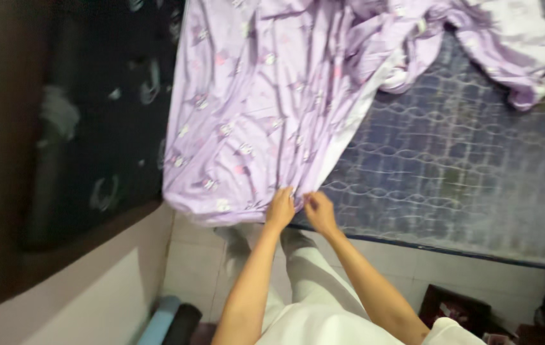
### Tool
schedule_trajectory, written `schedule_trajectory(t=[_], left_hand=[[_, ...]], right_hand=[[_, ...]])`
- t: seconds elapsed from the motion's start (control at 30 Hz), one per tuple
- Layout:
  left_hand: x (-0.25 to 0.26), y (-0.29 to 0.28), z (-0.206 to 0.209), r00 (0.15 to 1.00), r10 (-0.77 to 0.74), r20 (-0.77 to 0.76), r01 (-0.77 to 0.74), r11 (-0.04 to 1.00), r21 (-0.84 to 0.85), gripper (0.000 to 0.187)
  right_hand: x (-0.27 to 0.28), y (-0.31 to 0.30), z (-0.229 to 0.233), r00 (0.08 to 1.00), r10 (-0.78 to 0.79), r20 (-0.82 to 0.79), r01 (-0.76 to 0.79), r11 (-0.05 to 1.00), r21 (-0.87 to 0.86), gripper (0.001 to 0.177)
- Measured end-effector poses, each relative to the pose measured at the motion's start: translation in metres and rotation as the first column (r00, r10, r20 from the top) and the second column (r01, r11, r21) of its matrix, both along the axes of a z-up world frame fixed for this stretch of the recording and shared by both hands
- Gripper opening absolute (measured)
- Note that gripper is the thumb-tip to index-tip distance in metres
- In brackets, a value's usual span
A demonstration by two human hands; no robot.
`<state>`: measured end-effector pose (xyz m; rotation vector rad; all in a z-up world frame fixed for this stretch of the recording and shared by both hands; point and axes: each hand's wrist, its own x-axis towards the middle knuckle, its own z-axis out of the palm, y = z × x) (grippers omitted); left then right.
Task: The person fits a bedsheet onto a mattress by pulling the corners tight and tucking the edges under the mattress, then smooths the surface by hand.
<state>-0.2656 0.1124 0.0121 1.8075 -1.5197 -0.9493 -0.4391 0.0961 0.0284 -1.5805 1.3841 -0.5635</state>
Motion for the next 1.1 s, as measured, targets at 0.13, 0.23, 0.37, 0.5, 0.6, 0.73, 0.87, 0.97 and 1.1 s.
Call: schedule_trajectory(t=[0.13, 0.23, 0.37, 0.5, 0.6, 0.73, 0.87, 0.97, 1.1], left_hand=[[-0.036, -0.003, 0.0, 0.994, -0.087, 0.07, 0.079, 0.991, 0.112, 0.038], [-0.03, -0.006, -0.001, 0.987, -0.15, 0.064, 0.125, 0.947, 0.295, 0.018], [-0.002, -0.024, 0.007, 0.999, 0.017, 0.029, -0.017, 1.0, 0.014, 0.017], [0.044, -0.052, 0.036, 0.973, 0.223, 0.056, -0.217, 0.972, -0.092, 0.03], [0.091, -0.067, 0.054, 0.914, 0.399, 0.075, -0.393, 0.916, -0.08, 0.041], [0.175, -0.094, 0.055, 0.854, 0.508, 0.109, -0.499, 0.861, -0.103, 0.044], [0.257, -0.13, 0.025, 0.873, 0.465, 0.146, -0.444, 0.883, -0.154, 0.052], [0.306, -0.166, -0.017, 0.899, 0.391, 0.198, -0.368, 0.919, -0.141, 0.061], [0.324, -0.202, -0.06, 0.882, 0.291, 0.37, -0.271, 0.957, -0.107, 0.063]], right_hand=[[-0.034, -0.101, -0.022, 0.919, -0.315, -0.239, 0.248, 0.93, -0.271, 0.057], [-0.041, -0.164, -0.03, 0.899, -0.333, -0.285, 0.33, 0.942, -0.059, 0.062], [-0.015, -0.179, -0.018, 0.836, -0.331, -0.438, 0.432, 0.888, 0.155, 0.036], [0.054, -0.143, 0.024, 0.916, -0.268, -0.3, 0.215, 0.957, -0.196, 0.026], [0.133, -0.126, 0.043, 0.972, -0.017, -0.234, -0.08, 0.913, -0.4, 0.036], [0.246, -0.151, 0.04, 0.947, 0.274, -0.166, -0.319, 0.854, -0.41, 0.048], [0.354, -0.22, 0.013, 0.845, 0.418, -0.334, -0.533, 0.719, -0.446, 0.056], [0.419, -0.276, -0.006, 0.736, 0.473, -0.484, -0.671, 0.605, -0.429, 0.055], [0.445, -0.305, -0.036, 0.504, 0.527, -0.684, -0.841, 0.479, -0.251, 0.044]])
